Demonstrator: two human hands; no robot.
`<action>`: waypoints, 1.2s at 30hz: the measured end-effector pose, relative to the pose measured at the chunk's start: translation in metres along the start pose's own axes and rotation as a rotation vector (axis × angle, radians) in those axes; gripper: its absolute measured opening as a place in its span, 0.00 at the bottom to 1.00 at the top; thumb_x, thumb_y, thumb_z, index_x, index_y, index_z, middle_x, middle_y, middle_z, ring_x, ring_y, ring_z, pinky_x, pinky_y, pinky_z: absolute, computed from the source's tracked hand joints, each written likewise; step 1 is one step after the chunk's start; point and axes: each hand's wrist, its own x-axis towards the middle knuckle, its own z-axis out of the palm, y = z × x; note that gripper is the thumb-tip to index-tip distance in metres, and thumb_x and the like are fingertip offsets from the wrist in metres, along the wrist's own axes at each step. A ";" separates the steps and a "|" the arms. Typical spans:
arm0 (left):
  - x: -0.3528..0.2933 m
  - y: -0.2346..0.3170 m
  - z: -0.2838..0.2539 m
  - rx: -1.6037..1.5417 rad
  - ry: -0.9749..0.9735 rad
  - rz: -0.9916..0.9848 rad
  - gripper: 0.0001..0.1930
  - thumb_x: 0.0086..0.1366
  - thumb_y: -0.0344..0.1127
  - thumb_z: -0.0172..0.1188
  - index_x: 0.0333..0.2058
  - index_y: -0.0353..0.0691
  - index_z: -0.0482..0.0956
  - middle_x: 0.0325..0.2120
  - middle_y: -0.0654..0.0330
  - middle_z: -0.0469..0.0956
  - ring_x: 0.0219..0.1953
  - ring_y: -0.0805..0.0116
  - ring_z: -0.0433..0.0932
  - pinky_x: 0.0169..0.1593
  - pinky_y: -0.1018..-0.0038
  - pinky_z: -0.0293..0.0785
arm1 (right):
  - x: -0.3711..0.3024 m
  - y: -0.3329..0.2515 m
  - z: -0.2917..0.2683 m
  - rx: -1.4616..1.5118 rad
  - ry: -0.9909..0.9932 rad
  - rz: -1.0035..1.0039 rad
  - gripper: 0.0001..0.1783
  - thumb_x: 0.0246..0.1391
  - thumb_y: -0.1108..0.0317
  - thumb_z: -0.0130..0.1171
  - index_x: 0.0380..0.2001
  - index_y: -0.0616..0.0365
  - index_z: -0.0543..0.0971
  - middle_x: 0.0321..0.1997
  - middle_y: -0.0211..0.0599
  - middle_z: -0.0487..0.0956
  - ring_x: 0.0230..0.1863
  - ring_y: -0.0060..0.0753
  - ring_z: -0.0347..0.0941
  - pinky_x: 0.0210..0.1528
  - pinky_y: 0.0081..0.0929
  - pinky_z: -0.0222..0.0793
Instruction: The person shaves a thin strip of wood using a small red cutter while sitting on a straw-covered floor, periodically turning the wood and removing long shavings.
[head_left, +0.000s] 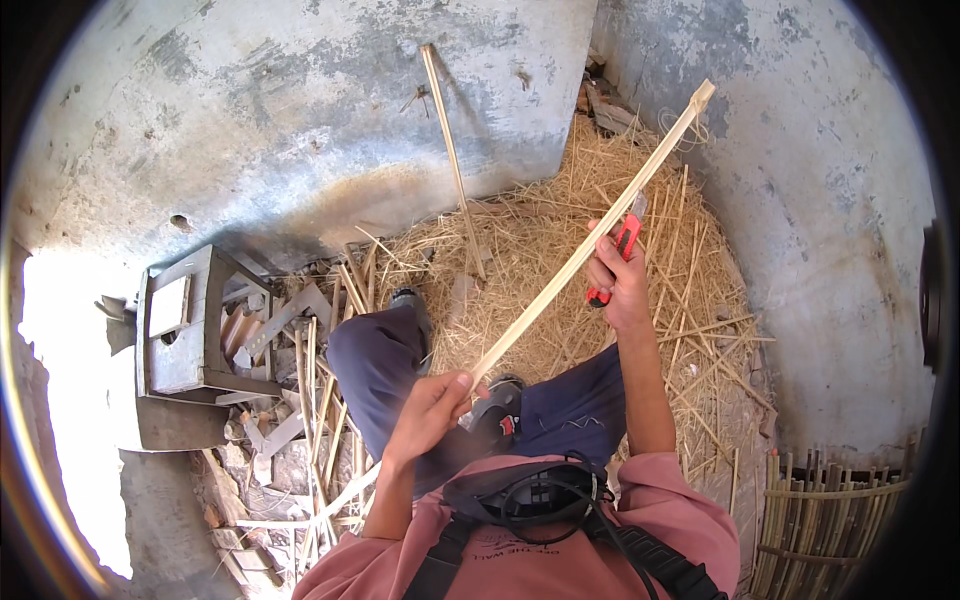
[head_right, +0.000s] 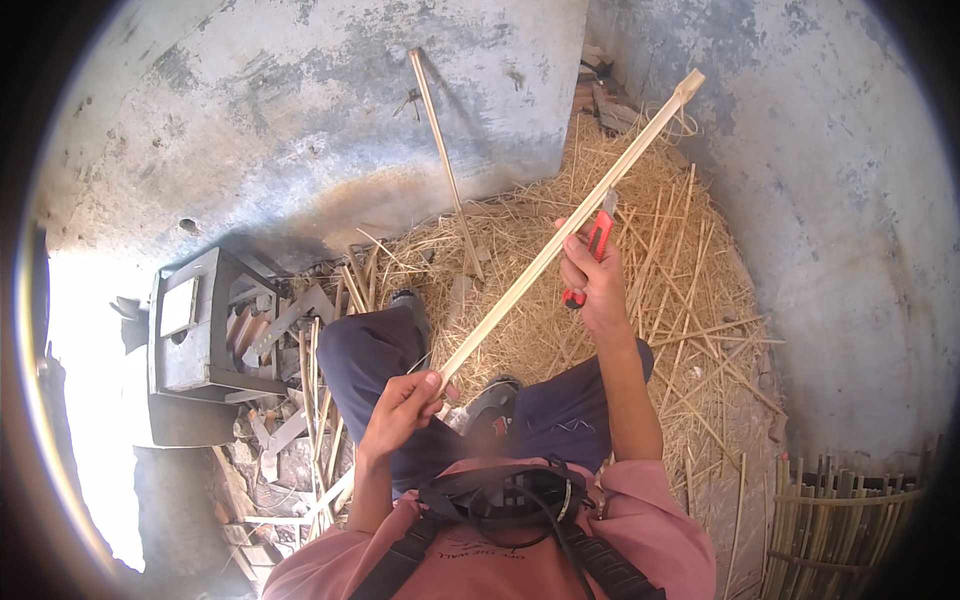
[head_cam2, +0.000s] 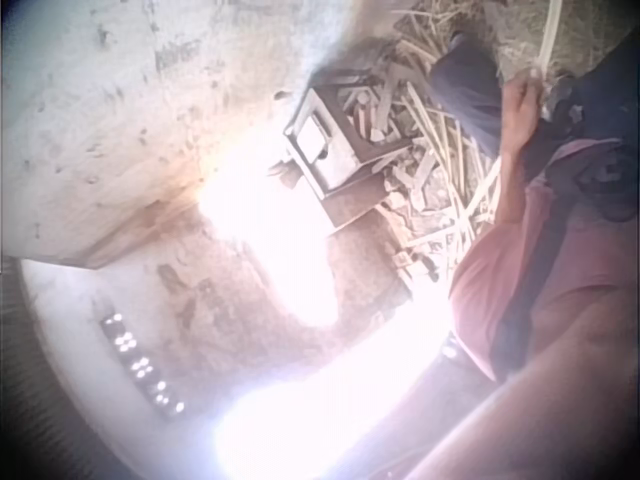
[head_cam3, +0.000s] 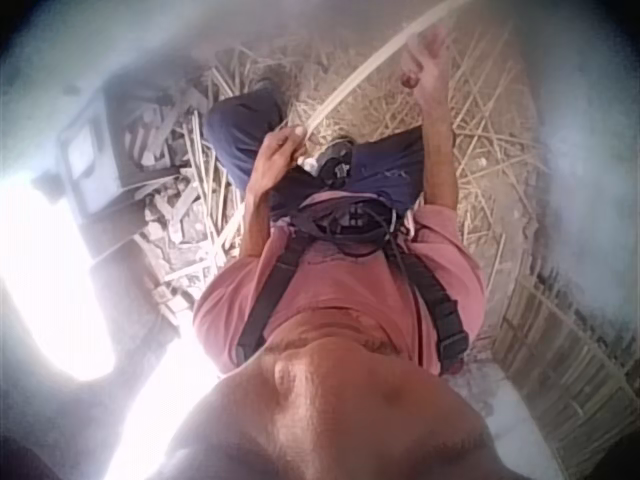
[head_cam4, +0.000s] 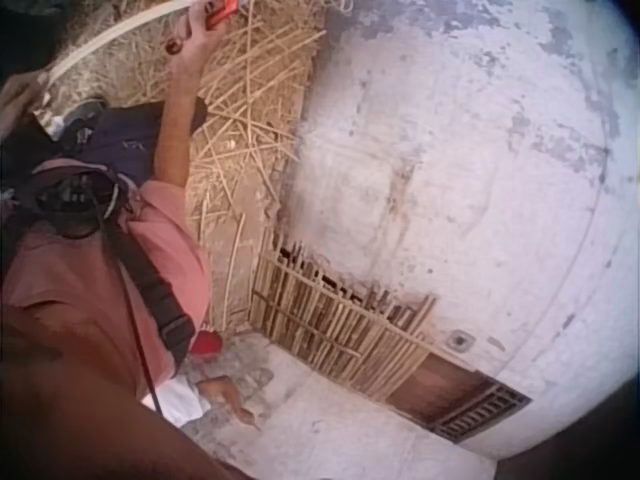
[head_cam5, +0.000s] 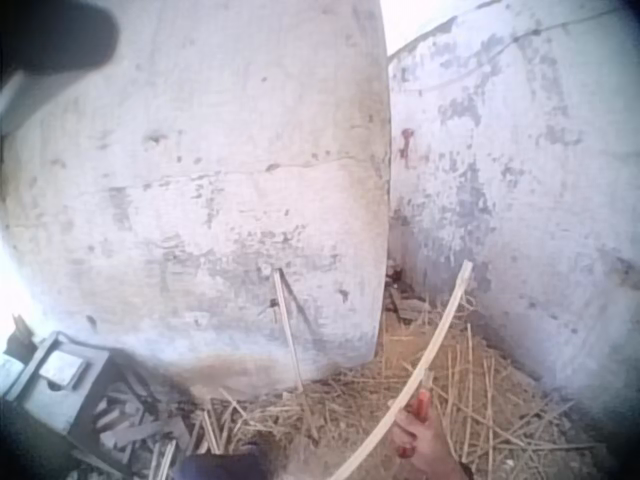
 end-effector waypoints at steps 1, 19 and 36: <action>0.000 0.000 0.000 -0.014 -0.003 -0.009 0.22 0.84 0.45 0.47 0.42 0.35 0.85 0.18 0.76 0.62 0.20 0.85 0.56 0.24 0.81 0.53 | 0.000 0.001 -0.001 0.009 -0.007 -0.001 0.17 0.72 0.66 0.60 0.58 0.62 0.80 0.23 0.16 0.67 0.15 0.10 0.53 0.19 0.17 0.48; 0.003 0.000 0.006 0.124 0.364 0.276 0.17 0.81 0.38 0.54 0.51 0.29 0.84 0.31 0.65 0.73 0.30 0.79 0.67 0.35 0.77 0.66 | -0.025 0.014 0.011 -0.528 0.025 -0.127 0.21 0.74 0.59 0.52 0.62 0.59 0.77 0.39 0.34 0.85 0.20 0.09 0.57 0.23 0.14 0.52; 0.005 0.026 0.030 -0.033 0.239 0.320 0.28 0.63 0.33 0.78 0.59 0.31 0.80 0.45 0.59 0.84 0.46 0.77 0.80 0.49 0.76 0.79 | -0.079 0.035 0.070 -0.943 -0.532 -0.524 0.19 0.61 0.52 0.68 0.43 0.57 0.83 0.31 0.39 0.83 0.27 0.44 0.82 0.28 0.36 0.74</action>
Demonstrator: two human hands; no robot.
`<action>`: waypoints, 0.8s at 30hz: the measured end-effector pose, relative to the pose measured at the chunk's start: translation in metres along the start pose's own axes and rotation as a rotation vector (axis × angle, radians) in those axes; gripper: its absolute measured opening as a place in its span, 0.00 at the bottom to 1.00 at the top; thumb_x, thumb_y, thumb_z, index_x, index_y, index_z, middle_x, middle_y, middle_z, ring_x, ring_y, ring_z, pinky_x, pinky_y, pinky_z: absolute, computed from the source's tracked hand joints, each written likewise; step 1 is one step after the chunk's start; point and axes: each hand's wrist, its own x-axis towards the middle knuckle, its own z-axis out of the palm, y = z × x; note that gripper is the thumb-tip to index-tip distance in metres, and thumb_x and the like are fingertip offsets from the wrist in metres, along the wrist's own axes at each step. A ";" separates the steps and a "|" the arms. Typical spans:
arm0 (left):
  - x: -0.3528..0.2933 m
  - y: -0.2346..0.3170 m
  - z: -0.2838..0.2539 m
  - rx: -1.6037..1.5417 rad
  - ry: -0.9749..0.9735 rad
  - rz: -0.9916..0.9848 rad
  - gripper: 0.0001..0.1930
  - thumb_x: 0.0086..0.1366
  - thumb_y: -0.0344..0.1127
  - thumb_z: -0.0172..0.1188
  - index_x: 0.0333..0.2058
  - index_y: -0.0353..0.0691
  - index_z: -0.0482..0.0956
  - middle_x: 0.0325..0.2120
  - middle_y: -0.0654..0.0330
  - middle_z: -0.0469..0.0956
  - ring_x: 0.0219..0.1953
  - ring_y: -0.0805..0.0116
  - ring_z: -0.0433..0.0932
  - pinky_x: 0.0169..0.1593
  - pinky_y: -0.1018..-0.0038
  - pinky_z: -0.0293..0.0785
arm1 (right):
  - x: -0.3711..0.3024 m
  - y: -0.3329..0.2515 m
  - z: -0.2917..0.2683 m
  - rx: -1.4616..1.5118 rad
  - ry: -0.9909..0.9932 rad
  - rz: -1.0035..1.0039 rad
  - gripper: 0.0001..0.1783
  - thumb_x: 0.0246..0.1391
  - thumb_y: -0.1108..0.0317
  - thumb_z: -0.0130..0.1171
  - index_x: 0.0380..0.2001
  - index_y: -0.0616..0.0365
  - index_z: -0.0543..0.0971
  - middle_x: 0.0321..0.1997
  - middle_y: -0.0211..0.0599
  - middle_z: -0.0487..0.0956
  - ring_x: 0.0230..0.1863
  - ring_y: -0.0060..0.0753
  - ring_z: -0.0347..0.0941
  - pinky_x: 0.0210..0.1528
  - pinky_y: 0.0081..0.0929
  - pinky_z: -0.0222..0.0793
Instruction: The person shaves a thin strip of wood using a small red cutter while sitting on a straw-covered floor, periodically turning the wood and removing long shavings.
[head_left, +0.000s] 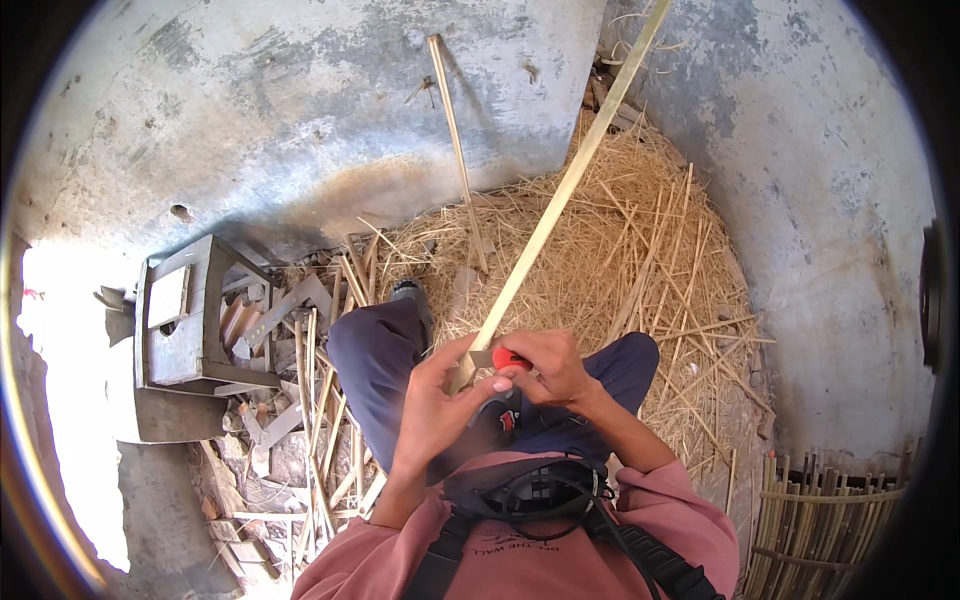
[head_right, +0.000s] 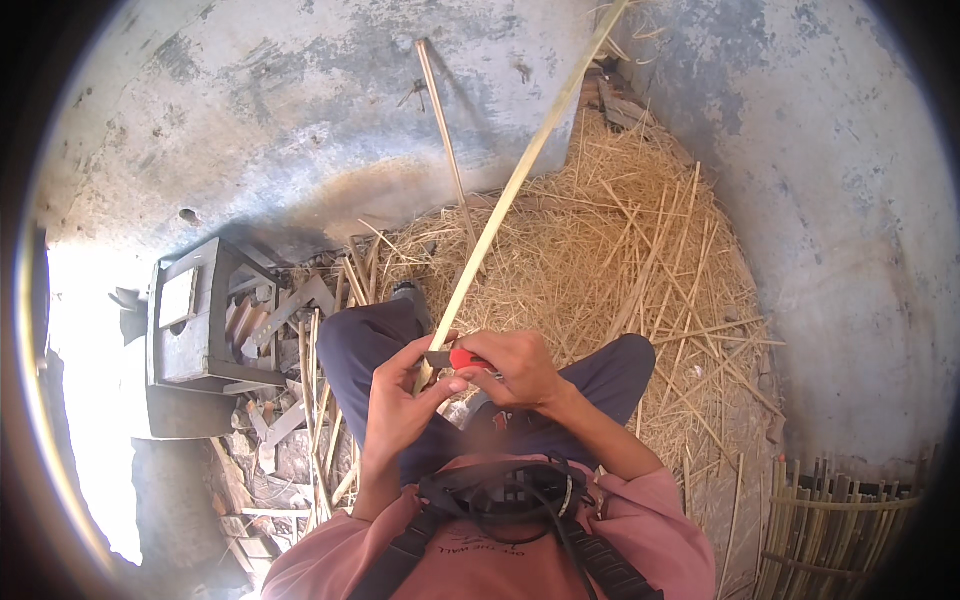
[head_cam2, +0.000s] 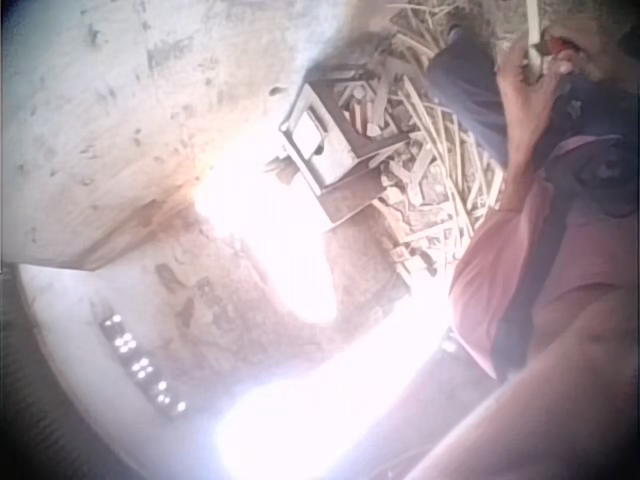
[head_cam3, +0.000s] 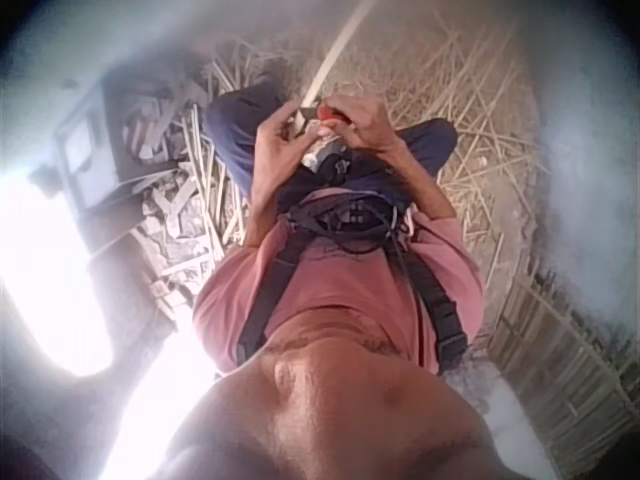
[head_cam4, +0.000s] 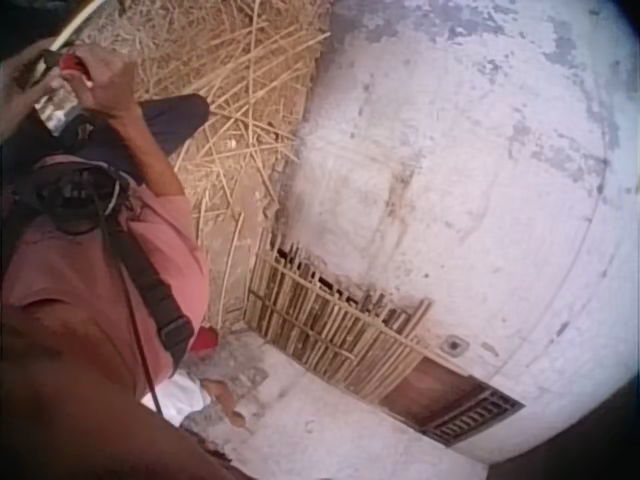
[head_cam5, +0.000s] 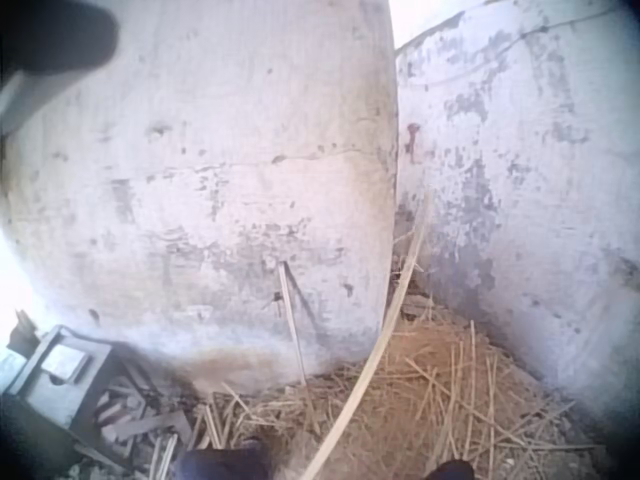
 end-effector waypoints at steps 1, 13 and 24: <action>0.000 0.000 -0.001 0.019 -0.023 -0.004 0.29 0.64 0.31 0.76 0.61 0.30 0.78 0.47 0.58 0.84 0.48 0.76 0.81 0.51 0.76 0.79 | 0.000 0.000 0.001 0.001 -0.003 0.000 0.19 0.61 0.52 0.68 0.43 0.57 0.83 0.31 0.39 0.83 0.27 0.44 0.82 0.28 0.36 0.74; -0.004 0.006 -0.003 0.270 -0.125 -0.061 0.26 0.73 0.28 0.66 0.66 0.29 0.73 0.57 0.53 0.81 0.55 0.73 0.79 0.61 0.73 0.75 | 0.005 -0.011 -0.001 -0.044 0.007 0.003 0.17 0.60 0.55 0.67 0.43 0.58 0.82 0.30 0.39 0.83 0.26 0.45 0.82 0.27 0.36 0.75; -0.008 -0.009 -0.002 0.259 -0.112 0.018 0.22 0.76 0.30 0.61 0.64 0.25 0.71 0.64 0.48 0.75 0.54 0.73 0.78 0.58 0.73 0.76 | 0.004 -0.017 -0.003 -0.074 -0.030 0.044 0.19 0.61 0.54 0.67 0.47 0.55 0.82 0.32 0.37 0.85 0.27 0.44 0.83 0.27 0.37 0.76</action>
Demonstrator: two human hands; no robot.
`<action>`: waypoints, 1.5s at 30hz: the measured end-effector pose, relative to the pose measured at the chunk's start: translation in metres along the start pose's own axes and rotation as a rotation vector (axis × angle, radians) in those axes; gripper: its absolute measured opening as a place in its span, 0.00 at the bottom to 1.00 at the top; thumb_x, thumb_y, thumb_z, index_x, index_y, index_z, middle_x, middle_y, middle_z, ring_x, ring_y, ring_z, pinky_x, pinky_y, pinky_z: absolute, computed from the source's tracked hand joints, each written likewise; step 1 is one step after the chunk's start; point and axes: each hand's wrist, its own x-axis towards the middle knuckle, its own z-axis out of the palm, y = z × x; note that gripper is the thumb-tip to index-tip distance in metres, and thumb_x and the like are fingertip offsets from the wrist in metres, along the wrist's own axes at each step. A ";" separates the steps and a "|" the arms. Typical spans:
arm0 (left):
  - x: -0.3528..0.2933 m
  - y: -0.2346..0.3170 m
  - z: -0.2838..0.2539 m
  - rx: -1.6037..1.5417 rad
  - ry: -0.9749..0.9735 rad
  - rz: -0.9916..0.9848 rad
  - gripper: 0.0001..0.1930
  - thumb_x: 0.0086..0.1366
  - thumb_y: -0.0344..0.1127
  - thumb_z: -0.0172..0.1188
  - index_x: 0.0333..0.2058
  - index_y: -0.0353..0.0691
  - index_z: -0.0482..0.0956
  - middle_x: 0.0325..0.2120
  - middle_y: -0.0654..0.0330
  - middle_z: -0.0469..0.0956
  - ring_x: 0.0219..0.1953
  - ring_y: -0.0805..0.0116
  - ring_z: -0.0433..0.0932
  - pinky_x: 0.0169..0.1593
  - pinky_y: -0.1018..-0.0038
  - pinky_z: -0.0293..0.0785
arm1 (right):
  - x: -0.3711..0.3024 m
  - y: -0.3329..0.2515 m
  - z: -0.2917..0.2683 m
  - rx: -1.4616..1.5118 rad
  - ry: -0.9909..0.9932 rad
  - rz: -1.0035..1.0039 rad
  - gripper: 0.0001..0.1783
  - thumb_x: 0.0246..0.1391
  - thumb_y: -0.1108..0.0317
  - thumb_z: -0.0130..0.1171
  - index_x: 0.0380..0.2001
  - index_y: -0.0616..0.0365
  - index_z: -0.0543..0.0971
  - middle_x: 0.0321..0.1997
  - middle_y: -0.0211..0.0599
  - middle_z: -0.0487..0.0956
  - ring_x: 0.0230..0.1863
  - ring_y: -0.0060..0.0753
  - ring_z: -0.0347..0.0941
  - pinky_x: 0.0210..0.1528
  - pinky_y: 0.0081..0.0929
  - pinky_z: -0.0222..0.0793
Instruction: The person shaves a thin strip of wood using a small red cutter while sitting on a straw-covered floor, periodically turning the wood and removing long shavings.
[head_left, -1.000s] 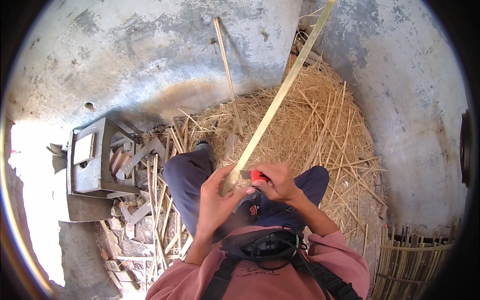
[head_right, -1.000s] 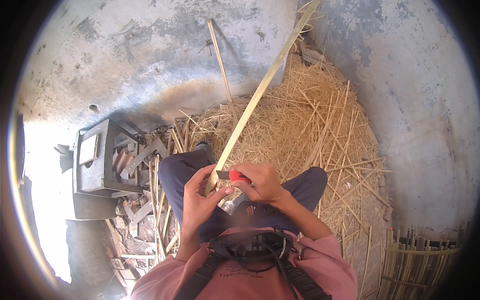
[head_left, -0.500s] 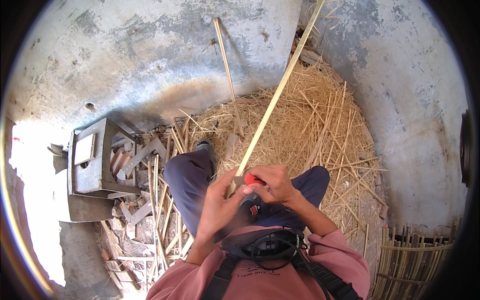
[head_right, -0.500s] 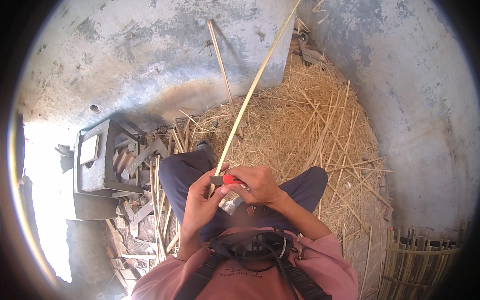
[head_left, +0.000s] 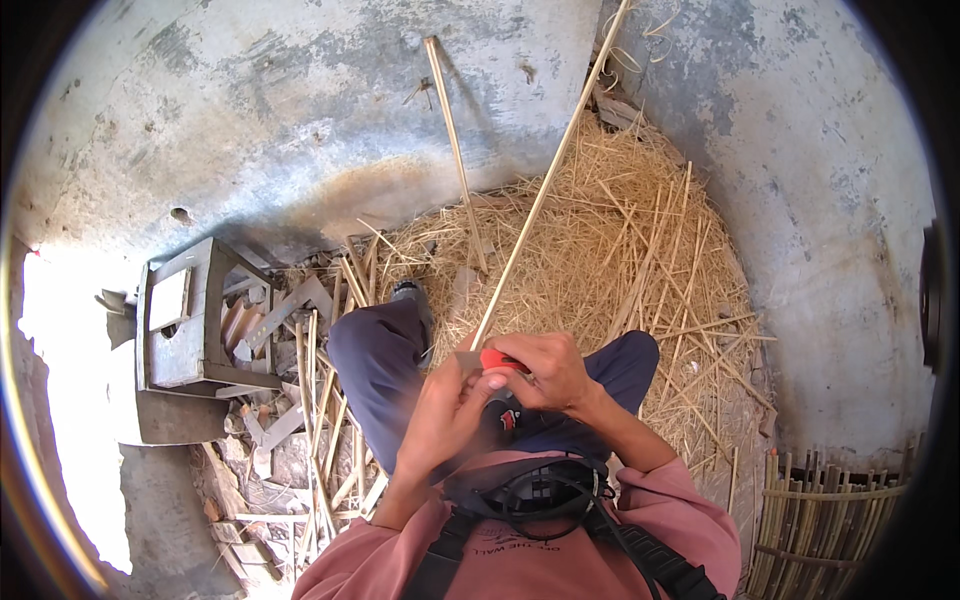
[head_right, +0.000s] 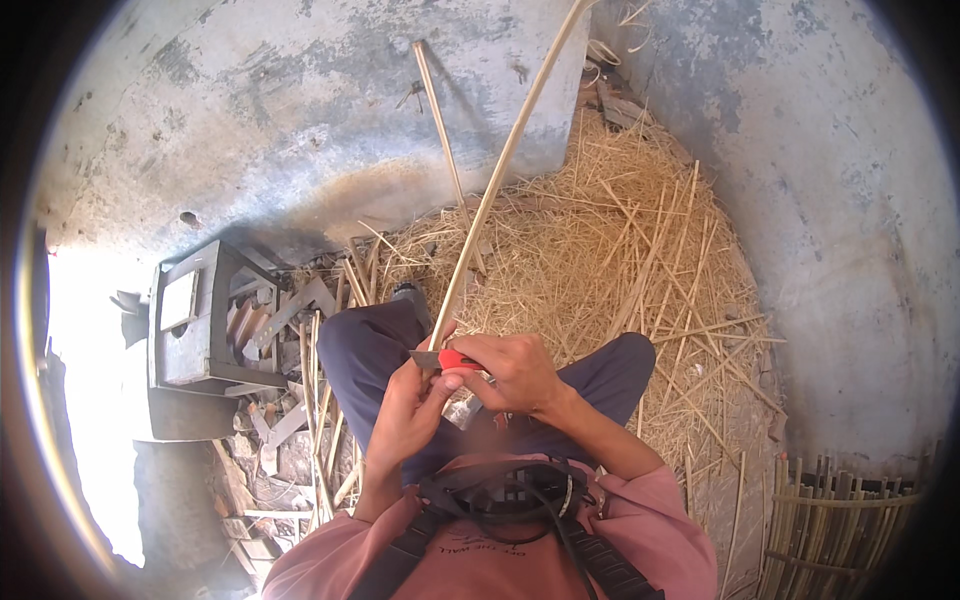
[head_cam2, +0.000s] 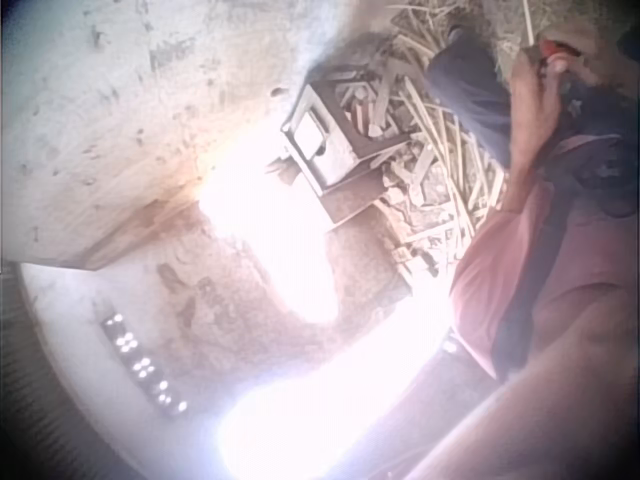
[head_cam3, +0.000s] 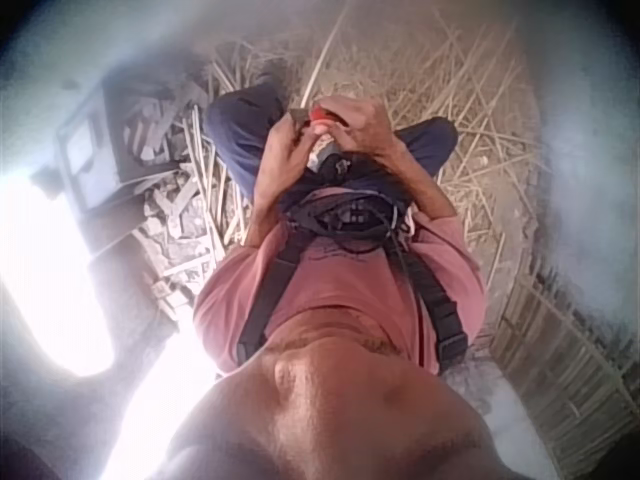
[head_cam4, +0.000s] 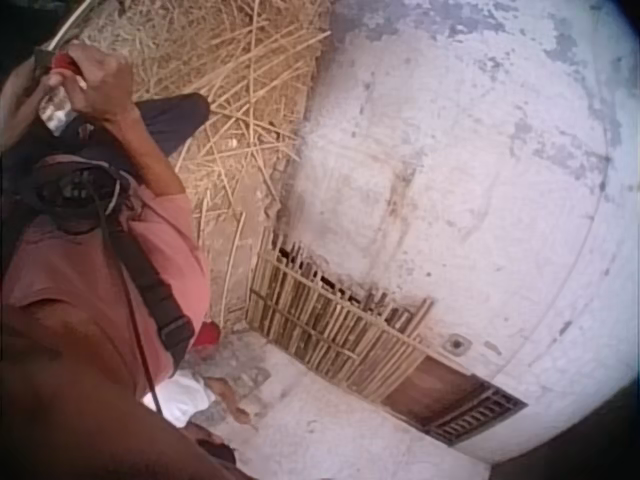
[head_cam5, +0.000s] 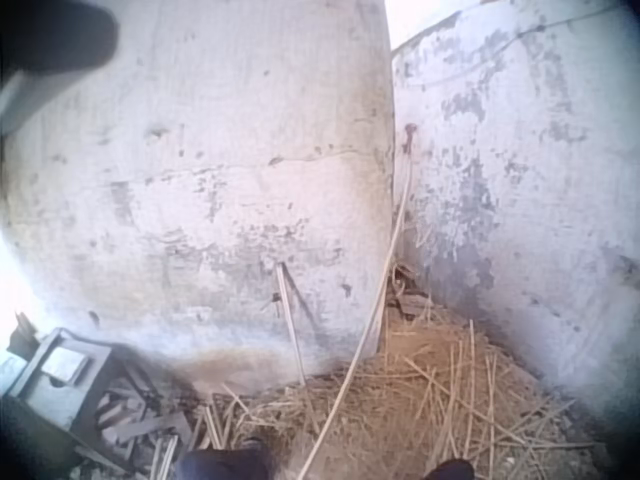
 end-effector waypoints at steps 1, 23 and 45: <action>0.000 0.001 0.000 0.023 0.008 0.006 0.22 0.77 0.30 0.61 0.63 0.25 0.71 0.62 0.48 0.77 0.53 0.73 0.79 0.57 0.73 0.76 | 0.000 -0.001 0.000 -0.006 -0.007 0.011 0.19 0.61 0.55 0.67 0.47 0.55 0.82 0.32 0.37 0.85 0.27 0.44 0.83 0.27 0.37 0.76; 0.008 0.008 0.022 0.231 0.343 0.142 0.11 0.75 0.33 0.64 0.37 0.30 0.76 0.21 0.56 0.76 0.19 0.74 0.68 0.23 0.71 0.62 | 0.010 -0.017 -0.004 -0.159 0.070 0.093 0.20 0.60 0.54 0.67 0.50 0.54 0.85 0.38 0.35 0.89 0.28 0.41 0.85 0.26 0.35 0.77; 0.008 0.009 0.017 0.351 0.309 0.089 0.13 0.75 0.36 0.63 0.45 0.30 0.76 0.23 0.44 0.76 0.22 0.44 0.77 0.27 0.59 0.69 | 0.015 -0.012 -0.010 -0.195 0.103 0.079 0.16 0.59 0.54 0.69 0.41 0.53 0.86 0.31 0.33 0.86 0.24 0.40 0.82 0.22 0.35 0.72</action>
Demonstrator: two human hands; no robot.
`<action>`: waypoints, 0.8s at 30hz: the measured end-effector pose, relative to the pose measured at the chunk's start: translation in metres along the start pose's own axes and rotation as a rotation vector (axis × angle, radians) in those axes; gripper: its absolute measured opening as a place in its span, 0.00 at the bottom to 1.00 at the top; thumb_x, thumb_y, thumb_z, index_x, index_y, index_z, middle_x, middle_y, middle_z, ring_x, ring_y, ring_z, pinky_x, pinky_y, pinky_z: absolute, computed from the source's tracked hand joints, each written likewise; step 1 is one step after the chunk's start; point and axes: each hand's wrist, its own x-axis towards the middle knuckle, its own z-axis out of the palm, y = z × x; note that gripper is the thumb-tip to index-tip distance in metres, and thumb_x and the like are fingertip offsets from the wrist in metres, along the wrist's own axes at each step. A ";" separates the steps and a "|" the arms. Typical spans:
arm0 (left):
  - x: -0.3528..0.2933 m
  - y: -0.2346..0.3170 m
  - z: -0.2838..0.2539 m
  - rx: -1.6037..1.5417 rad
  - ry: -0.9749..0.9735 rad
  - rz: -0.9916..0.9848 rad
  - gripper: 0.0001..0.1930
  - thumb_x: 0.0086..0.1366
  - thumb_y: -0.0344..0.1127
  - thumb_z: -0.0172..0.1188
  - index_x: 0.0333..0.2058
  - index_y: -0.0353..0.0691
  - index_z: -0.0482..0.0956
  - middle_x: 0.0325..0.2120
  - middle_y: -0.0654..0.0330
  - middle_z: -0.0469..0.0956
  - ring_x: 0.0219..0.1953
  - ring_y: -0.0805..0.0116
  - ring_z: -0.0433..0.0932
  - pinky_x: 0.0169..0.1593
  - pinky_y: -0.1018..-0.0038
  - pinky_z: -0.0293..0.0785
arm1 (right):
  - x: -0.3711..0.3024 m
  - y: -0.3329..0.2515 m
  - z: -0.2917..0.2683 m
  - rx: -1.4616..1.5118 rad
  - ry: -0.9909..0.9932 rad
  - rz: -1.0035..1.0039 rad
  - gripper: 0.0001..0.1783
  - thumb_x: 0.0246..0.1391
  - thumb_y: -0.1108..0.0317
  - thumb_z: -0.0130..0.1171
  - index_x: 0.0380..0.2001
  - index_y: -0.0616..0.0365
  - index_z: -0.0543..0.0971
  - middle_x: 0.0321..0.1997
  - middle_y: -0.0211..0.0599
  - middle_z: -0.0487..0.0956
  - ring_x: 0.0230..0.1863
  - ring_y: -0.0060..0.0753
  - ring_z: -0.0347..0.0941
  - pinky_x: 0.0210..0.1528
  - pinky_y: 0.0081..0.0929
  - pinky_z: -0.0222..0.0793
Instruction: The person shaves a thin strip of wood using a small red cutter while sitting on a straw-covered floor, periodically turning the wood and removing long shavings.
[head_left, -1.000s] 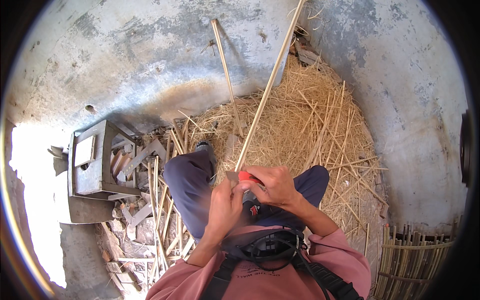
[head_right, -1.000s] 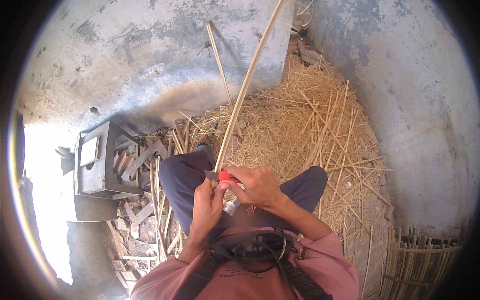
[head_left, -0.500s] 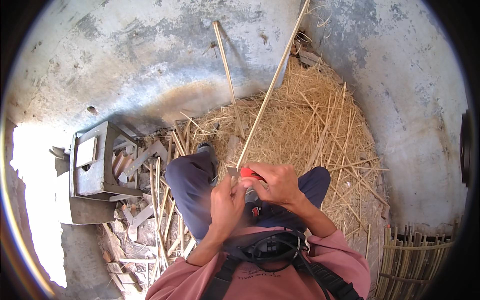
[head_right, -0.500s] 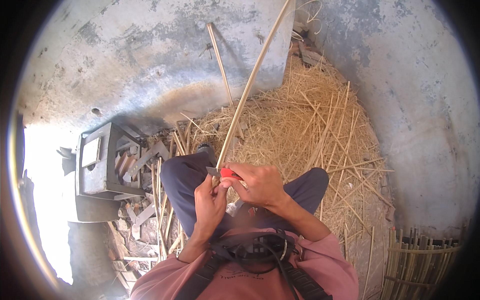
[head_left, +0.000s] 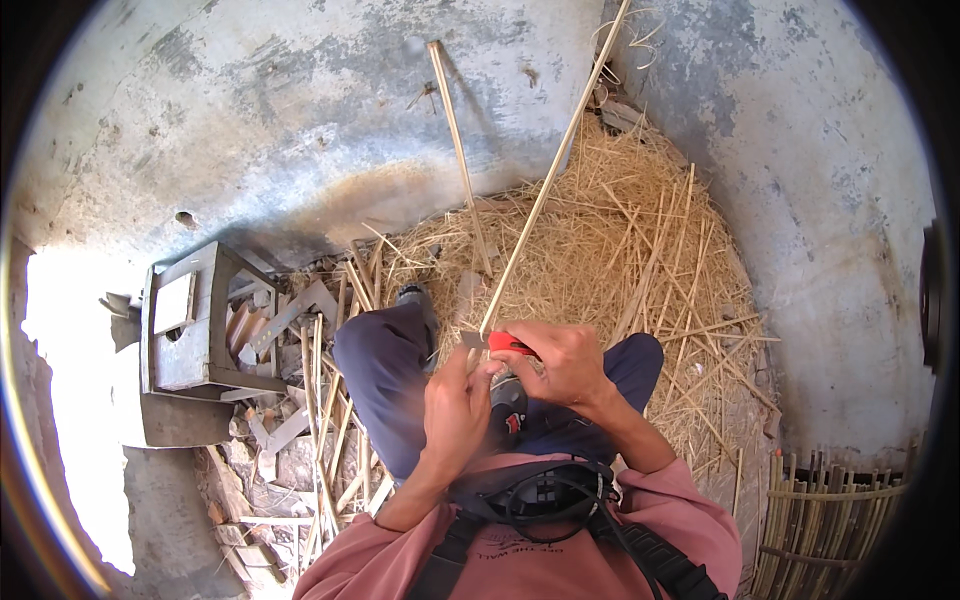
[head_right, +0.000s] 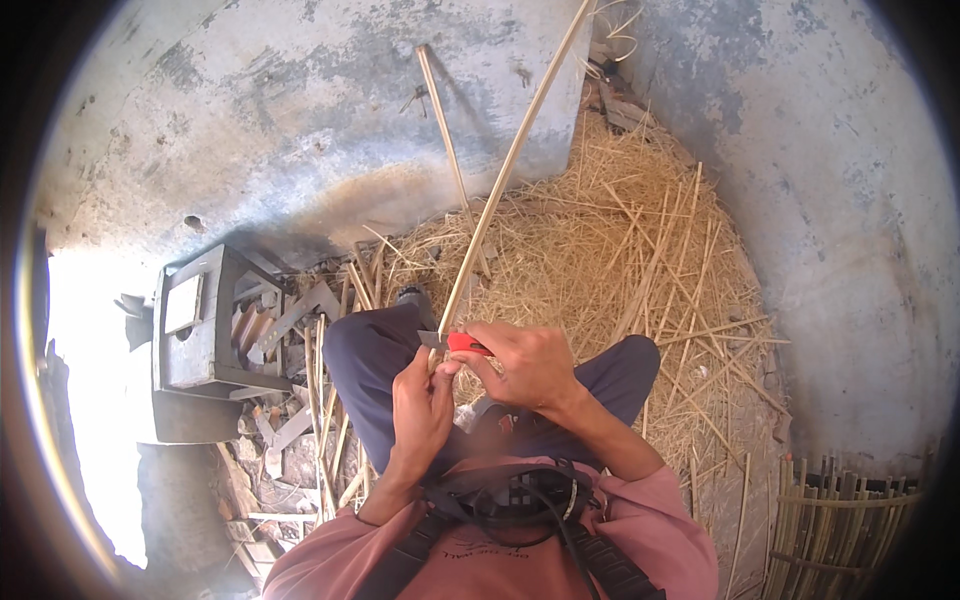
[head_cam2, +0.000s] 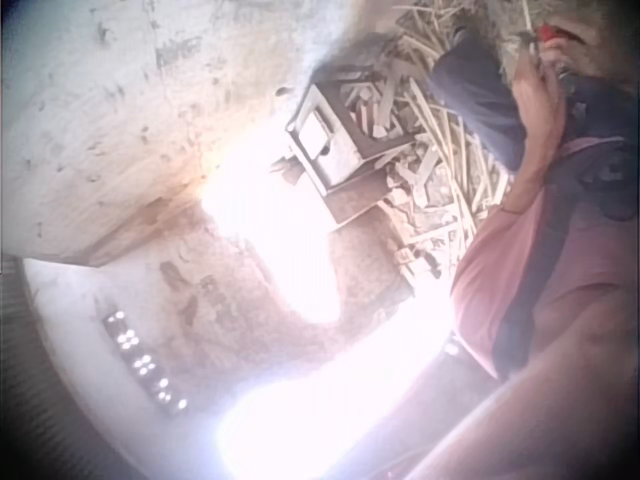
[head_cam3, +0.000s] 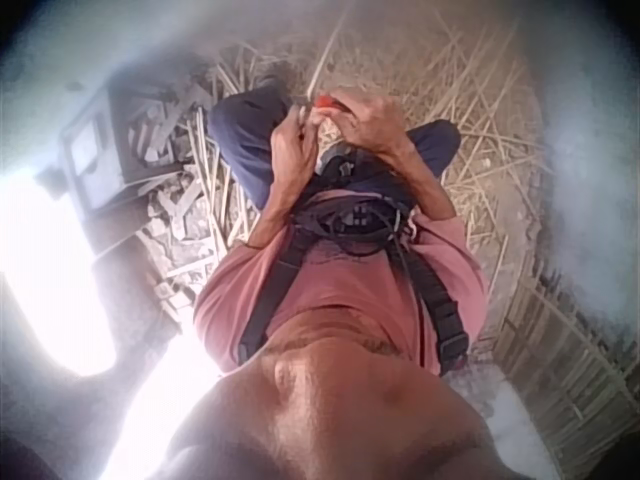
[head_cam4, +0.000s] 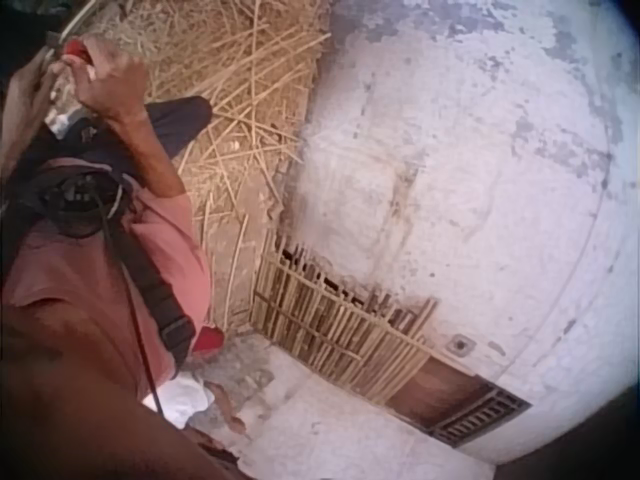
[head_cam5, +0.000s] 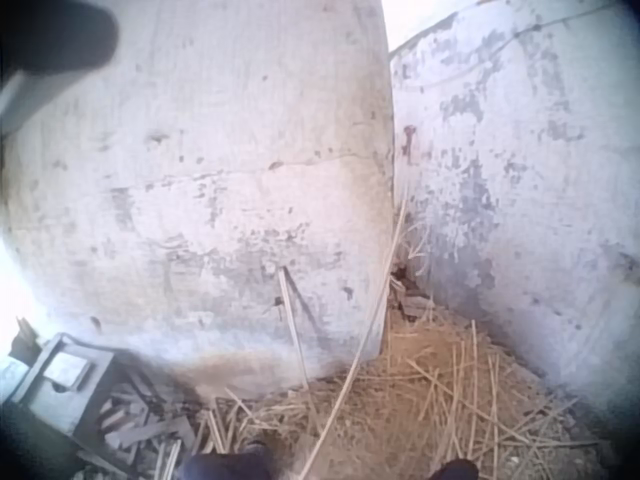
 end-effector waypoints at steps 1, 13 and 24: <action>-0.001 -0.003 0.001 0.021 0.011 0.014 0.13 0.75 0.36 0.62 0.45 0.30 0.76 0.23 0.43 0.76 0.23 0.43 0.77 0.27 0.58 0.69 | 0.000 0.000 0.001 -0.003 0.005 -0.003 0.16 0.59 0.53 0.69 0.41 0.53 0.86 0.31 0.33 0.86 0.24 0.40 0.82 0.22 0.35 0.72; 0.000 -0.007 0.002 0.059 0.031 0.048 0.13 0.76 0.33 0.59 0.48 0.27 0.76 0.22 0.39 0.76 0.26 0.35 0.77 0.30 0.51 0.69 | 0.000 0.004 0.001 -0.026 0.019 -0.014 0.15 0.59 0.54 0.70 0.40 0.53 0.86 0.29 0.31 0.85 0.23 0.38 0.81 0.22 0.35 0.72; -0.004 -0.008 0.002 0.092 0.068 0.047 0.15 0.76 0.31 0.59 0.54 0.26 0.77 0.26 0.38 0.80 0.29 0.36 0.80 0.33 0.51 0.72 | 0.003 0.006 0.002 -0.027 0.046 -0.036 0.13 0.61 0.55 0.68 0.40 0.52 0.86 0.30 0.31 0.85 0.23 0.38 0.81 0.23 0.35 0.73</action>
